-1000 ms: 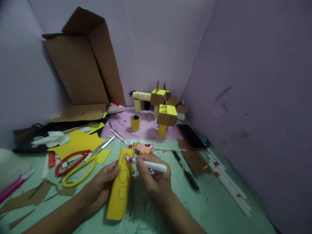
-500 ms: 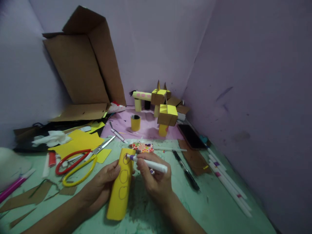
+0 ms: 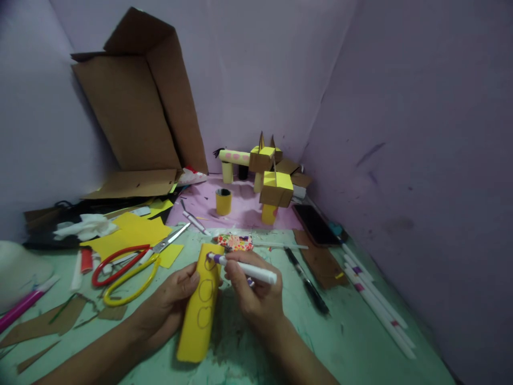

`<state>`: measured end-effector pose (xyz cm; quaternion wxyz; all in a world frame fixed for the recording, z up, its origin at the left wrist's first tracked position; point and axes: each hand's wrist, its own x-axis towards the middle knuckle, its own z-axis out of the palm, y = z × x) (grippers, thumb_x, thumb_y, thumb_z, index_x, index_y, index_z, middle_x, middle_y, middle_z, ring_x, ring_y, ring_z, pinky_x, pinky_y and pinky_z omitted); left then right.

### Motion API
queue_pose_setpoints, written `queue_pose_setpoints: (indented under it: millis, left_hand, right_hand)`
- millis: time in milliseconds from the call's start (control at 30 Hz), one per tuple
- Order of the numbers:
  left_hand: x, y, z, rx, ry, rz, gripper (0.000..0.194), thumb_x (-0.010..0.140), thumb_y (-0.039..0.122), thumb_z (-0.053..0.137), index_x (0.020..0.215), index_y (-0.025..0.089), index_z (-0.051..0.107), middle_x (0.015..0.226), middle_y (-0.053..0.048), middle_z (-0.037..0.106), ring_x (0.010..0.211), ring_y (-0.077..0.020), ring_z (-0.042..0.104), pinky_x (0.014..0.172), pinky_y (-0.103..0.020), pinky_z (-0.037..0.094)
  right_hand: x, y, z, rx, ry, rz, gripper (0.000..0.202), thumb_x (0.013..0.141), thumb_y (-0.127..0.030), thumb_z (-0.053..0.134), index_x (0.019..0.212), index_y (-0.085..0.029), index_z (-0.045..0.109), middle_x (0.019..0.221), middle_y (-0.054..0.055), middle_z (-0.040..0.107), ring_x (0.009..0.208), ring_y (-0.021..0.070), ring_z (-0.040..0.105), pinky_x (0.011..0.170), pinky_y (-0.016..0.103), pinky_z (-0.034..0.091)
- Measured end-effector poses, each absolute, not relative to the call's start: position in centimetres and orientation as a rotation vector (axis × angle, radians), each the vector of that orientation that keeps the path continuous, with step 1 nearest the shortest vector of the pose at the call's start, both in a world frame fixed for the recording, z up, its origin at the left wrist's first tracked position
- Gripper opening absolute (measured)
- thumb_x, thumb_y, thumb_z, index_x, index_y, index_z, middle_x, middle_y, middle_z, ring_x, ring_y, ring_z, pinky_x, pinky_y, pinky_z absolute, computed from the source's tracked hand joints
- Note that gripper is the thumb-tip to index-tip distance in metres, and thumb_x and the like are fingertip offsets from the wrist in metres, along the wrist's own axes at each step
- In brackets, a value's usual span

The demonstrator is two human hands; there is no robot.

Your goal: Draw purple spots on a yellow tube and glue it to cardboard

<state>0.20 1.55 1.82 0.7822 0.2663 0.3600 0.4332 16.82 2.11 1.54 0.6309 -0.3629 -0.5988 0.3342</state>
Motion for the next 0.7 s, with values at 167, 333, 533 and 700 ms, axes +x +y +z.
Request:
queue_pose_setpoints:
  millis: [167,333,533,700]
  left_hand:
    - [0.17,1.51,1.67,0.581,0.760,0.946,0.051,0.065,0.035,0.083,0.108,0.014,0.067,0.089,-0.007,0.067,0.078,-0.0171,0.059,0.074,-0.028,0.044]
    - [0.20,1.54,1.59,0.566,0.772,0.931,0.051,0.062,0.037,0.084,0.104,0.014,0.067,0.084,-0.006,0.066,0.078,-0.0180,0.060,0.074,-0.028,0.044]
    - [0.17,1.51,1.58,0.571,0.785,0.942,0.050,0.062,0.037,0.084,0.103,0.014,0.066,0.083,-0.005,0.067,0.077,-0.0171,0.060,0.073,-0.028,0.045]
    - [0.19,1.61,1.67,0.569,0.776,0.945,0.051,0.061,0.037,0.085,0.103,0.014,0.067,0.082,-0.006,0.067,0.075,-0.0173,0.060,0.071,-0.028,0.045]
  right_hand:
    - [16.76,2.07,1.67,-0.850,-1.367,0.758,0.011,0.088,-0.023,0.061,0.087,-0.021,0.072,0.069,0.002,0.067,0.058,0.0145,0.063,0.051,0.025,0.049]
    - [16.76,2.12,1.28,-0.848,-1.313,0.764,0.010,0.088,-0.023,0.062,0.090,-0.021,0.072,0.072,0.002,0.068,0.059,0.0137,0.062,0.052,0.024,0.049]
    - [16.59,2.18,1.42,-0.837,-1.253,0.780,0.009,0.087,-0.024,0.063,0.085,-0.021,0.072,0.068,0.000,0.067,0.056,0.0128,0.061,0.049,0.022,0.050]
    - [16.68,2.16,1.40,-0.855,-1.271,0.762,0.009,0.087,-0.024,0.063,0.086,-0.021,0.072,0.068,0.001,0.068,0.057,0.0129,0.062,0.051,0.023,0.051]
